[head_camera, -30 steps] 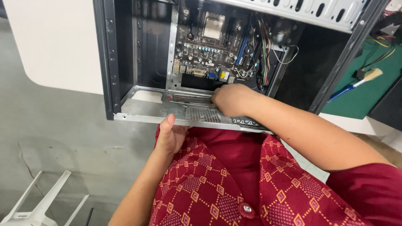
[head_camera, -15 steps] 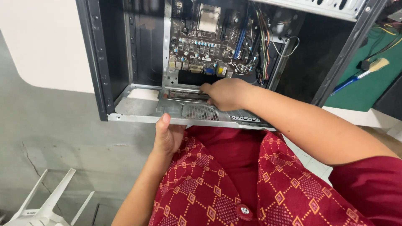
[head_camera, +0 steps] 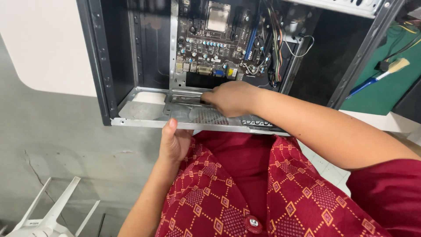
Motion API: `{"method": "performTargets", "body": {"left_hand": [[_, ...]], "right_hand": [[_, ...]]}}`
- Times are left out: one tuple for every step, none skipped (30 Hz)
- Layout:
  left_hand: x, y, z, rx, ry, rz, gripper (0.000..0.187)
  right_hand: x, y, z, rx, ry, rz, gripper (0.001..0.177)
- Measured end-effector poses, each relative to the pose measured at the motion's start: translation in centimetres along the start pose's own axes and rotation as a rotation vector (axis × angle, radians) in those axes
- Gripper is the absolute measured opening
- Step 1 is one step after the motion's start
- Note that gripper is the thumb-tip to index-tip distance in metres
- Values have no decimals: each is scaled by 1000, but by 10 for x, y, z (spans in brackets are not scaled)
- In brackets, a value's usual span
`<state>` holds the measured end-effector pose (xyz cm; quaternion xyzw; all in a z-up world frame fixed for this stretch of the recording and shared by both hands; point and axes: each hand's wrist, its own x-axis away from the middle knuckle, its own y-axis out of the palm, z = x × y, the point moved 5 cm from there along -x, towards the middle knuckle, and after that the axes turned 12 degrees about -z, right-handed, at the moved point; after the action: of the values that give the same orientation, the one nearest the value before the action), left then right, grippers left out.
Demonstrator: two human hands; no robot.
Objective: Cleaning a motherboard and I/O shield with a brush, then installing the motherboard into a computer case.
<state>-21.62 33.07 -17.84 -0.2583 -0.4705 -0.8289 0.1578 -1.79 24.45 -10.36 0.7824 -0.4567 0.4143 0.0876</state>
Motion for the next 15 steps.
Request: {"method": "performTargets", "body": {"left_hand": [[0,2,1,-6,-2,5,84],[0,2,0,-7,-7,4,84],[0,1,0,2,0,14,83],[-1,0,1,9,9,25,81],[1,-9,-4,7,5,23,81],[2,-17,-8,-29,-12,12,84],[2,-25,-13,-65,-30,0,87],[3,-26,-14,-66,-32,1,87],[3,-26,-15,-64,-16,-9,87],[3,-26,-16,-62,3,-18,87],[2,-29,-19,-63,3,-17,87],[2,-31,-21,-65,6,-19,87],[2,-34,-24,-67,9,-21,87],[1,-34,-24,-67,8,-19,87],[1,-35,-23,-66,16,-18,89]], "right_hand": [[-1,0,2,-8,6,4,36],[-2,2,2,-13,8,4,36],[-4,3,2,-4,11,19,35],[-5,3,2,7,13,35,35],[-7,5,3,3,15,37,35],[-10,6,5,-4,28,46,37],[-12,7,7,-11,42,55,39],[-11,5,7,-14,42,55,39],[-11,4,9,-45,52,19,41],[-11,3,10,-74,61,-16,43],[-12,1,9,-75,60,-16,43],[-12,0,9,-114,58,-37,44],[-13,0,9,-154,56,-57,45],[-14,0,11,-155,55,-59,45],[-15,1,13,-189,27,-51,43]]}}
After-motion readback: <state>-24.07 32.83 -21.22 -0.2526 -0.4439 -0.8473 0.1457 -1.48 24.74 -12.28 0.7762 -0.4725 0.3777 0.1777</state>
